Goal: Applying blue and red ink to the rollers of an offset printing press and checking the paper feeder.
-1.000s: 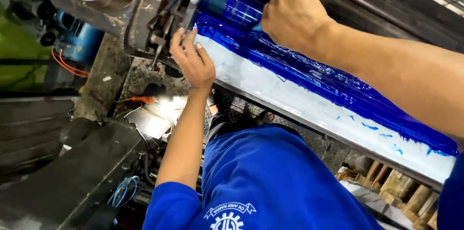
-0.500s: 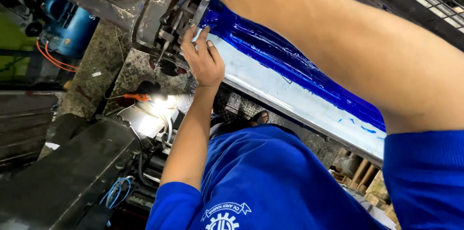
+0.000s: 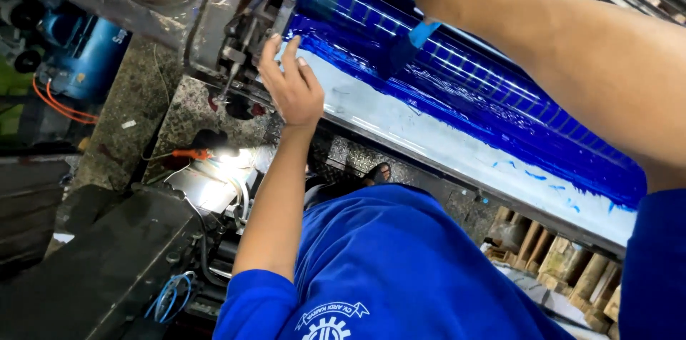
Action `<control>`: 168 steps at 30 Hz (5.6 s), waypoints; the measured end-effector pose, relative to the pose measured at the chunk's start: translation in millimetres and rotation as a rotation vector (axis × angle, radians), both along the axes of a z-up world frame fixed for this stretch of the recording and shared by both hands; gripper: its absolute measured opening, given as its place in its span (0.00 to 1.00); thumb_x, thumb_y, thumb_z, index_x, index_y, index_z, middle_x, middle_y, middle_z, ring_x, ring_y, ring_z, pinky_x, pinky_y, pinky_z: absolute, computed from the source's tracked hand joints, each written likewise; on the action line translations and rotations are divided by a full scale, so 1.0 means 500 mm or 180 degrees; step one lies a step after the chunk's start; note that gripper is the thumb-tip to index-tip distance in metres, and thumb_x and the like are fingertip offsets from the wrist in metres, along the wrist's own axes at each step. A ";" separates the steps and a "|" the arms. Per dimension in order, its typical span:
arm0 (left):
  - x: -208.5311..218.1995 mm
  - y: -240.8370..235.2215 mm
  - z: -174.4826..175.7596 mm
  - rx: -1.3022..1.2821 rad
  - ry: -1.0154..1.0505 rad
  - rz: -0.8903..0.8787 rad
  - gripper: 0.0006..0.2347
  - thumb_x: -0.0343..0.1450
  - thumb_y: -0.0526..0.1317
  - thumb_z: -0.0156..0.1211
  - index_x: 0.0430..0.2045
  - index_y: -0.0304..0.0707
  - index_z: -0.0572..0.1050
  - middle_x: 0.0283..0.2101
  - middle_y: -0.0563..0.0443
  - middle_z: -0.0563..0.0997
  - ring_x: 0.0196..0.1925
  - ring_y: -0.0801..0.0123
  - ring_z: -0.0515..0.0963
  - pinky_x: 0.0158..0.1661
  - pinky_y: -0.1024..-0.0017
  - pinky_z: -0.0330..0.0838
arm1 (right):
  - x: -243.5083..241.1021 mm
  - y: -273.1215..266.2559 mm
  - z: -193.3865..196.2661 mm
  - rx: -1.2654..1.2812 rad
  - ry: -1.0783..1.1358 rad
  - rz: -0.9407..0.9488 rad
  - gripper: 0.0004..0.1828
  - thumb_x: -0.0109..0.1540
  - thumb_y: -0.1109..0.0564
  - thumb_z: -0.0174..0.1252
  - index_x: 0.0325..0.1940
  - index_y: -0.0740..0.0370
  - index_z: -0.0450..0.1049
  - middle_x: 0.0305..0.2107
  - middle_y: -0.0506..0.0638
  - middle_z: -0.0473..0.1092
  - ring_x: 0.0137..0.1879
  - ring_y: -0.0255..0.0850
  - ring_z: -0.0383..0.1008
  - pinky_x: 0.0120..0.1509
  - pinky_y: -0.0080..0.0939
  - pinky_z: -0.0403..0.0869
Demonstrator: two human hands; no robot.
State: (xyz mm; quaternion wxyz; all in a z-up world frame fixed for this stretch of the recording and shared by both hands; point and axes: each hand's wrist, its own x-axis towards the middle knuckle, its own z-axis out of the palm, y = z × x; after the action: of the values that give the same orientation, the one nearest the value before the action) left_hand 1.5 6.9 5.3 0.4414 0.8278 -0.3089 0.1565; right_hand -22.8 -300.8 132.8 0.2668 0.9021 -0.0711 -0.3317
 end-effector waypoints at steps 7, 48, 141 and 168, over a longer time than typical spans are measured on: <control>-0.004 0.001 0.007 0.0080 0.0161 -0.0080 0.14 0.78 0.33 0.49 0.57 0.33 0.74 0.65 0.35 0.65 0.66 0.46 0.66 0.63 0.51 0.62 | -0.186 0.012 0.057 -0.0116 0.0249 -0.0791 0.21 0.61 0.33 0.63 0.48 0.44 0.85 0.46 0.44 0.80 0.56 0.45 0.78 0.50 0.50 0.73; -0.003 0.006 -0.020 0.0489 0.0116 -0.0178 0.11 0.79 0.29 0.45 0.54 0.24 0.71 0.67 0.37 0.57 0.70 0.49 0.62 0.72 0.49 0.57 | -0.887 -0.256 0.029 -0.0439 0.0597 -0.2661 0.30 0.55 0.28 0.66 0.53 0.45 0.85 0.46 0.46 0.82 0.56 0.49 0.81 0.54 0.56 0.66; 0.002 -0.008 -0.024 -0.0069 -0.0025 0.0099 0.13 0.78 0.30 0.45 0.56 0.22 0.70 0.65 0.37 0.62 0.65 0.52 0.70 0.65 0.54 0.64 | -0.505 0.174 0.118 -0.0167 -0.1691 0.0111 0.12 0.67 0.45 0.55 0.45 0.50 0.78 0.37 0.47 0.70 0.51 0.42 0.67 0.58 0.53 0.62; -0.020 0.000 -0.021 -0.0125 0.0133 0.0280 0.17 0.73 0.31 0.49 0.57 0.37 0.74 0.63 0.39 0.70 0.64 0.47 0.69 0.63 0.54 0.64 | -0.050 0.021 0.040 0.0400 -0.0844 0.0090 0.27 0.68 0.27 0.51 0.45 0.47 0.84 0.29 0.48 0.79 0.38 0.45 0.82 0.44 0.50 0.76</control>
State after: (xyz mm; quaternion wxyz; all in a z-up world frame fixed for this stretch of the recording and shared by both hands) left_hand -8.3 7.1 -5.0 0.4566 0.8348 -0.2598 0.1645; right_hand -47.8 -290.3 152.6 0.2027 0.9538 -0.0721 -0.2097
